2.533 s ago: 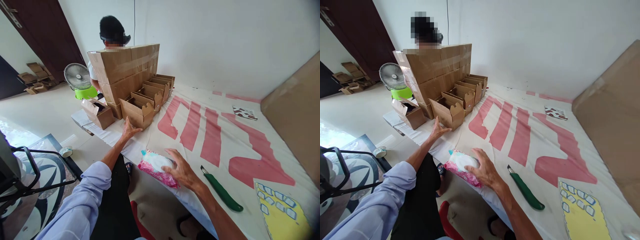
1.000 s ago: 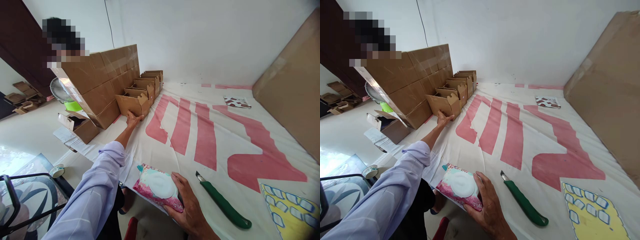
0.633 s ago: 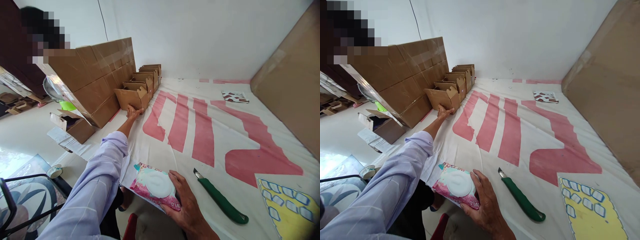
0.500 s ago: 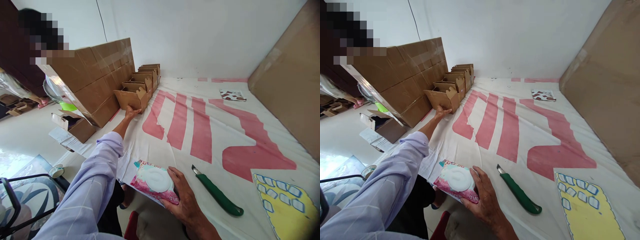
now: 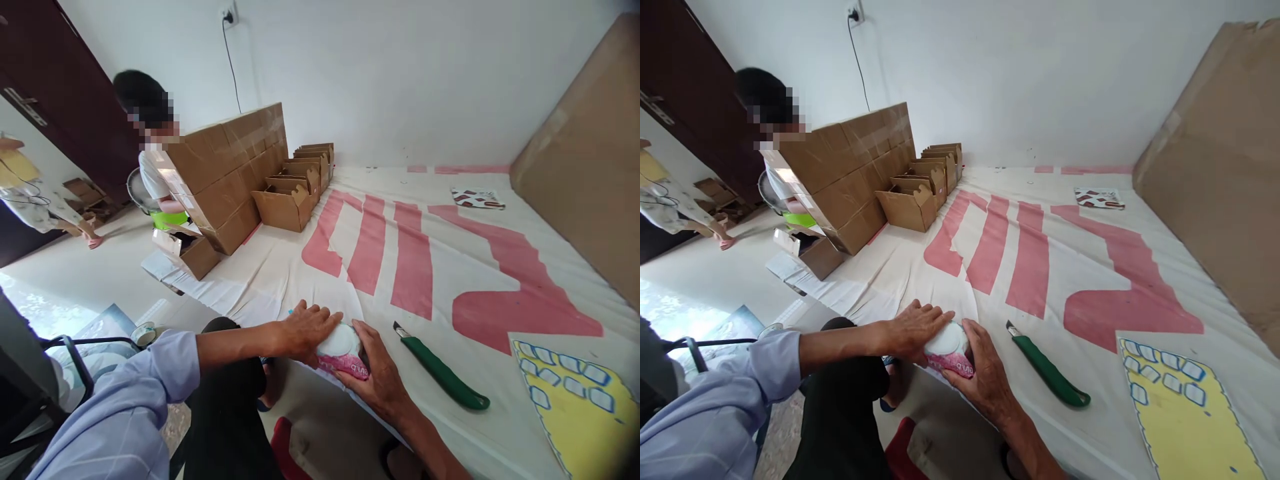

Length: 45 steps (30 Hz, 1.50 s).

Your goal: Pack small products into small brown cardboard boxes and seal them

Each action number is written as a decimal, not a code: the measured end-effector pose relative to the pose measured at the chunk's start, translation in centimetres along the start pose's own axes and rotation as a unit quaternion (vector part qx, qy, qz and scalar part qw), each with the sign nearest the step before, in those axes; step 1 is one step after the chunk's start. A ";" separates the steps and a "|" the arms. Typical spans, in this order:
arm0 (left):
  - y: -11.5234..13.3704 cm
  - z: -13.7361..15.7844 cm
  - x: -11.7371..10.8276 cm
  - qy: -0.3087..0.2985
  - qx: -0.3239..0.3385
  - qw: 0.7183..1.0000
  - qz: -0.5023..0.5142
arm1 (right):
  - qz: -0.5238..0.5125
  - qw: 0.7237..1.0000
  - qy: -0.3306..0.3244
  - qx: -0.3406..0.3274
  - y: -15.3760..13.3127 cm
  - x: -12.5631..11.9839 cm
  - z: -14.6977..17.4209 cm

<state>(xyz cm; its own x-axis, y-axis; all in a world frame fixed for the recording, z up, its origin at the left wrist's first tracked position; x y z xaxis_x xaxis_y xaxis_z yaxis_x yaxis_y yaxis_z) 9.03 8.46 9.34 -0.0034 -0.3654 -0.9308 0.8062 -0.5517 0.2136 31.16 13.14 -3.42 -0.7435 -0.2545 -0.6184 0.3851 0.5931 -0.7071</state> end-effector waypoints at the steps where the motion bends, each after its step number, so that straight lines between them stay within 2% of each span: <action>1: 0.0 -0.1 -0.1 0.002 -0.004 1.000 -0.007 | -0.004 1.000 0.005 -0.001 0.1 0.0 0.0; 3: -1.3 0.0 -0.8 0.012 0.000 1.000 -0.012 | -0.021 1.000 0.016 0.003 0.1 -0.1 0.0; 5: -4.1 0.6 -2.2 0.040 -0.007 0.999 -0.025 | -0.043 0.999 0.022 0.017 0.2 -0.3 0.1; 9: -12.9 2.4 -6.3 0.135 -0.100 0.983 -0.074 | -0.057 0.996 0.027 0.059 0.1 -0.5 0.2; 13: -22.3 2.9 -9.7 0.151 -0.213 0.961 -0.088 | -0.047 0.996 0.020 0.079 0.0 -0.5 0.3; 16: -27.2 2.5 -10.5 0.151 -0.245 0.955 -0.076 | -0.042 0.994 0.013 0.101 0.0 -0.6 0.3; 19: -30.2 2.0 -10.3 0.166 -0.250 0.950 -0.092 | -0.052 0.991 0.004 0.120 0.0 -0.9 0.3; 22: -31.4 1.7 -9.6 0.183 -0.290 0.933 -0.109 | -0.068 0.988 0.008 0.136 0.1 -1.0 0.2; 25: -31.1 1.1 -8.5 0.192 -0.317 0.922 -0.109 | -0.071 0.987 0.017 0.141 0.3 -1.0 0.1; 30: -28.5 -1.3 -6.4 0.188 -0.258 0.940 -0.124 | -0.059 0.989 0.014 0.138 0.7 -0.7 0.1; 34: -27.7 -2.6 -5.3 0.171 -0.276 0.936 -0.135 | -0.055 0.989 0.016 0.137 0.7 -0.8 0.1; 40: -28.8 -2.3 -4.9 0.210 -0.304 0.922 -0.118 | -0.060 0.987 0.001 0.146 0.4 -1.1 0.1; 45: -28.9 -2.2 -5.3 0.210 -0.316 0.919 -0.108 | -0.062 0.989 0.008 0.134 0.5 -1.0 -0.1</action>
<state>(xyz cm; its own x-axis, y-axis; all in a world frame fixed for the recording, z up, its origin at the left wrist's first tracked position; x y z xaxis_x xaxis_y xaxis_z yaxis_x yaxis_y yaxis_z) -12.96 27.97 7.44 -0.0827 0.0971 -0.9918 0.9965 0.0163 -0.0815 32.02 13.75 -3.14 -0.8018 -0.2984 -0.5177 0.4204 0.3340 -0.8436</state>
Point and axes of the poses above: each hand's wrist, its own z-axis away from the middle knuckle, its own x-axis out of the palm, y = z × x, the point moved 1 cm from there along -z, towards the middle knuckle, and after that the axes turned 14 degrees about x, right-handed, at the moved point
